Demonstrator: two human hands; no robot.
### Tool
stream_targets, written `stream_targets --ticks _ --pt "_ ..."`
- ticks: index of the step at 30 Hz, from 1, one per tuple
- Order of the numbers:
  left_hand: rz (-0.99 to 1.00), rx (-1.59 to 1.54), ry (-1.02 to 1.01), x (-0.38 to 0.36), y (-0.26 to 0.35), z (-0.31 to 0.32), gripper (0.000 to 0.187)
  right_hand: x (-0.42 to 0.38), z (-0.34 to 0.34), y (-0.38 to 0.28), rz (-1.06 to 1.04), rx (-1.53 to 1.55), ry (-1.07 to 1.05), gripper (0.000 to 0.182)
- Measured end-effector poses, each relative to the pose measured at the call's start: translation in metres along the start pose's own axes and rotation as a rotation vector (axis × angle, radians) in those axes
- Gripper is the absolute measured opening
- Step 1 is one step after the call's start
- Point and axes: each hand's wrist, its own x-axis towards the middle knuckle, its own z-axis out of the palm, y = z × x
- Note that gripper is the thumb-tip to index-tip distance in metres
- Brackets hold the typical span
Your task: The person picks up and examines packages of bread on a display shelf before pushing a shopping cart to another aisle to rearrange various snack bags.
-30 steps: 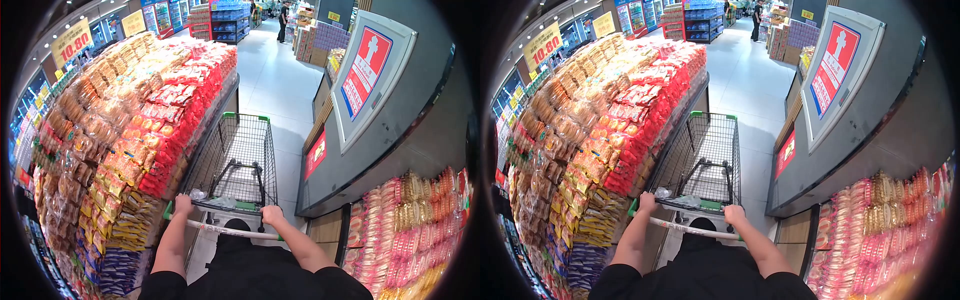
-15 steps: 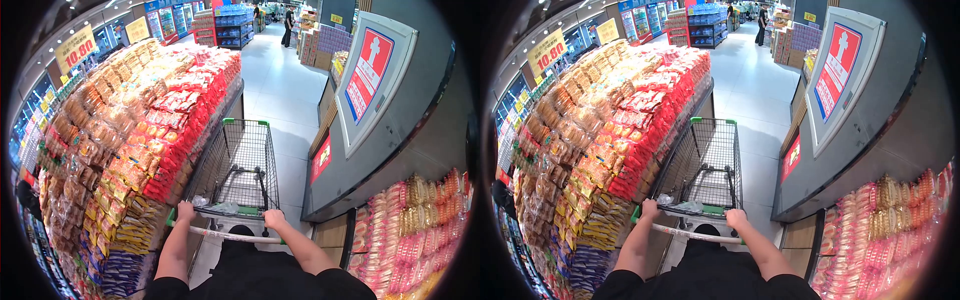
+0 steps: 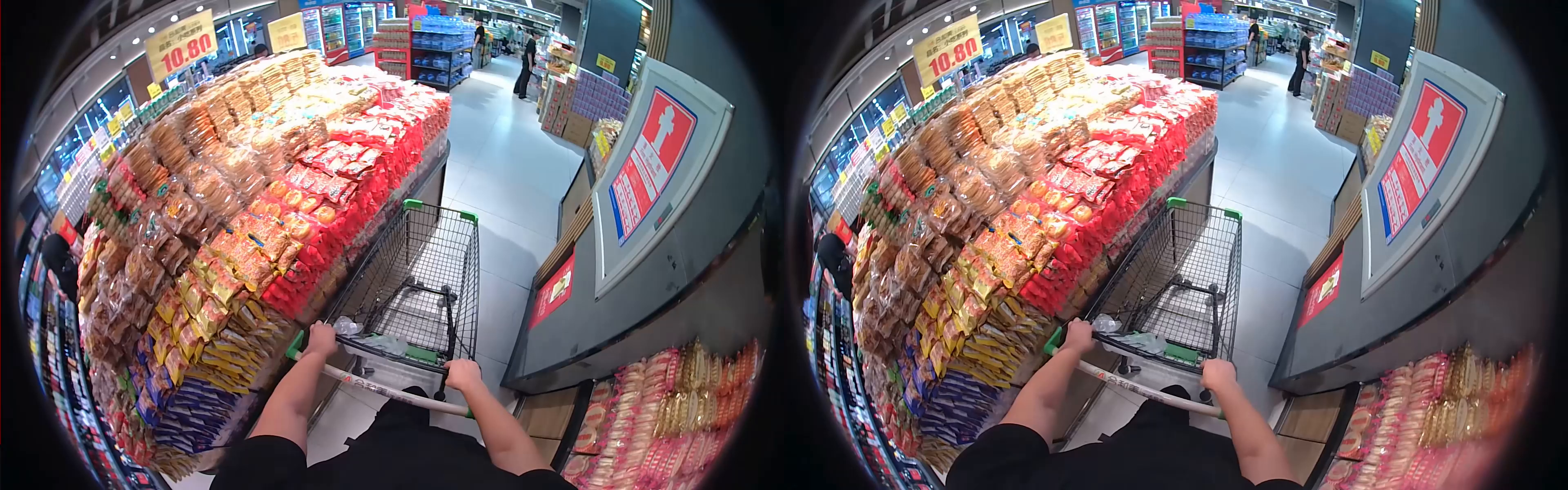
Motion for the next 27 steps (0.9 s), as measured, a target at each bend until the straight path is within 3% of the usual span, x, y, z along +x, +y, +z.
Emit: stream_targets --ticks 14,27 --pt "0.009 0.015 0.064 0.001 -0.009 0.019 0.024 -0.003 -0.008 -0.012 0.042 -0.02 -0.06 0.053" --pt "-0.031 -0.009 0.004 0.002 -0.004 0.009 0.025 0.007 0.008 -0.004 0.035 0.002 0.037 0.049"
